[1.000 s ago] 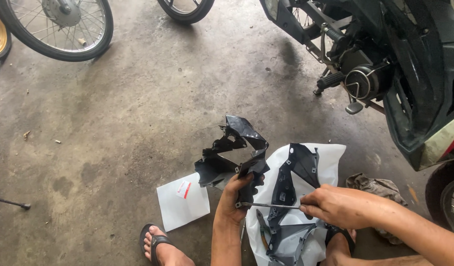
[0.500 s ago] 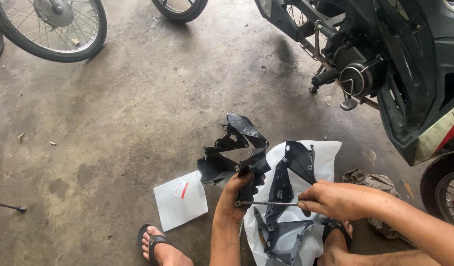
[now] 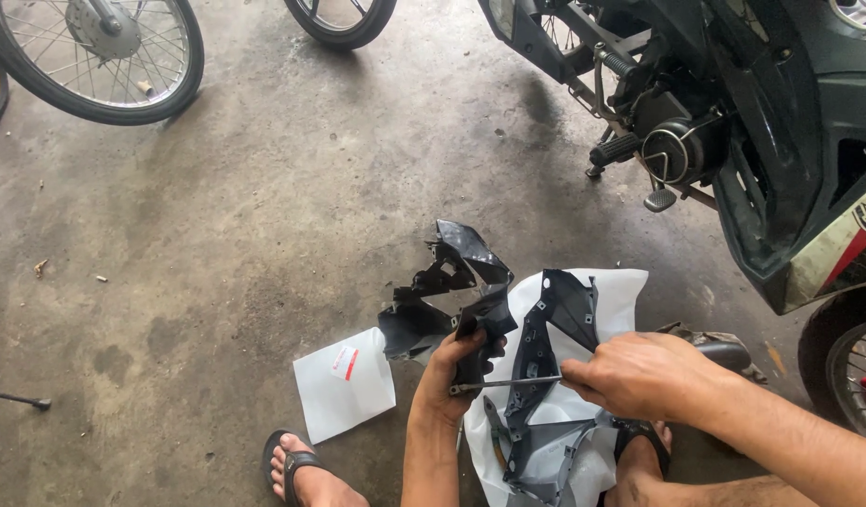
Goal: Repairing and fitting plastic motorcycle fairing pieces using a screwdriver.
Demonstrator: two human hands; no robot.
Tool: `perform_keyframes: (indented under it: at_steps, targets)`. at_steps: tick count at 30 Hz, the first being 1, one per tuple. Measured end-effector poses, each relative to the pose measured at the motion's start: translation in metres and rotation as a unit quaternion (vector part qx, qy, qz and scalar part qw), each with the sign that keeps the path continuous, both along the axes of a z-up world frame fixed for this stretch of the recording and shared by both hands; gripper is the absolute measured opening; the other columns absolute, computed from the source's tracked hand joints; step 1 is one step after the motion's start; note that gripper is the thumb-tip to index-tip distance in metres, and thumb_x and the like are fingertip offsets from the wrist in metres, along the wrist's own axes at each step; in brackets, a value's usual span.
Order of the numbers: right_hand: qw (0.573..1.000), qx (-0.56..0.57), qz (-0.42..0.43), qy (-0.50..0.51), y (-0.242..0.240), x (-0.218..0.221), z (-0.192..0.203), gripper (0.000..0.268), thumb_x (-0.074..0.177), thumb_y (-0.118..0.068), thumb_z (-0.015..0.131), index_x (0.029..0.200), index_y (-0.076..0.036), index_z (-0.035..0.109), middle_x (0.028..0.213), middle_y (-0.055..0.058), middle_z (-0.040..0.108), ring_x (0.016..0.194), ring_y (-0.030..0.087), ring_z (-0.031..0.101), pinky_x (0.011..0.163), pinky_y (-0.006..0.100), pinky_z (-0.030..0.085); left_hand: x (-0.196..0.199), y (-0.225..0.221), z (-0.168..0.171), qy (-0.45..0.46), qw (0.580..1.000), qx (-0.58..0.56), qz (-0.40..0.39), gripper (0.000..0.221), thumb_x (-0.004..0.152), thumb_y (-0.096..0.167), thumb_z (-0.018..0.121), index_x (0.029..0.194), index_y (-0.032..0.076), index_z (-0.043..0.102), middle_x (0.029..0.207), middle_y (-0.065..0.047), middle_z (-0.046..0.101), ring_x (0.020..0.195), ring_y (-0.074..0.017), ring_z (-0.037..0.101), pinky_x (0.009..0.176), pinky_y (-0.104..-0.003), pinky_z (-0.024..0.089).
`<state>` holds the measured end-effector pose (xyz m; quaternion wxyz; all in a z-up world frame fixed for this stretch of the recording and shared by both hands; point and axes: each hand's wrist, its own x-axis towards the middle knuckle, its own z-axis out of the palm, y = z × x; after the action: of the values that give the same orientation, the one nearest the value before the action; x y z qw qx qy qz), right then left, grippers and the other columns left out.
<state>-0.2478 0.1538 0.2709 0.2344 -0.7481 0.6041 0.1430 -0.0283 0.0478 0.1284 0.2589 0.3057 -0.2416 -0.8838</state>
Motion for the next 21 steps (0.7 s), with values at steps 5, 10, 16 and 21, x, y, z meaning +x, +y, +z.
perform_keyframes:
  at_steps: [5, 10, 16, 21]
  targets:
    - [0.998, -0.018, 0.041, 0.037, 0.002, -0.003, -0.008, 0.015, 0.094, -0.027, 0.058, 0.105, -0.015, 0.059, 0.066, 0.009, 0.065, 0.065, 0.036, 0.069, 0.054, 0.051, 0.053, -0.004, -0.001, -0.012, -0.017, 1.000, 0.015, 0.012, 0.039, 0.083, 0.027, 0.072, 0.115, 0.004, 0.070, 0.096, -0.009, 0.074, 0.084, -0.0161, 0.067, 0.066, -0.026, 0.047]
    - [0.992, -0.060, 0.078, 0.084, 0.005, -0.001, -0.009, 0.017, 0.093, -0.015, 0.057, 0.110, -0.013, 0.059, 0.063, 0.006, 0.066, 0.063, 0.030, 0.071, 0.050, 0.044, 0.055, -0.005, -0.002, -0.009, -0.016, 0.998, 0.041, 0.035, 0.038, 0.084, 0.029, 0.076, 0.111, 0.004, 0.069, 0.095, -0.011, 0.074, 0.081, -0.0164, 0.069, 0.060, -0.025, 0.048]
    - [0.982, -0.125, 0.107, 0.096, 0.006, 0.000, -0.012, 0.033, 0.090, -0.010, 0.058, 0.122, -0.013, 0.063, 0.065, 0.004, 0.066, 0.062, 0.028, 0.072, 0.045, 0.039, 0.056, -0.005, -0.003, -0.009, -0.013, 0.994, 0.080, 0.078, 0.037, 0.080, 0.024, 0.080, 0.108, 0.003, 0.069, 0.093, -0.008, 0.073, 0.080, -0.0178, 0.072, 0.054, -0.024, 0.049]
    - [0.980, -0.138, 0.108, 0.094, 0.008, 0.001, -0.016, 0.033, 0.090, -0.010, 0.058, 0.123, -0.011, 0.063, 0.066, 0.005, 0.067, 0.063, 0.028, 0.072, 0.047, 0.039, 0.056, -0.003, -0.004, -0.004, -0.009, 0.994, 0.069, 0.088, 0.036, 0.081, 0.022, 0.081, 0.108, 0.002, 0.069, 0.089, -0.010, 0.073, 0.076, -0.0187, 0.071, 0.052, -0.024, 0.048]
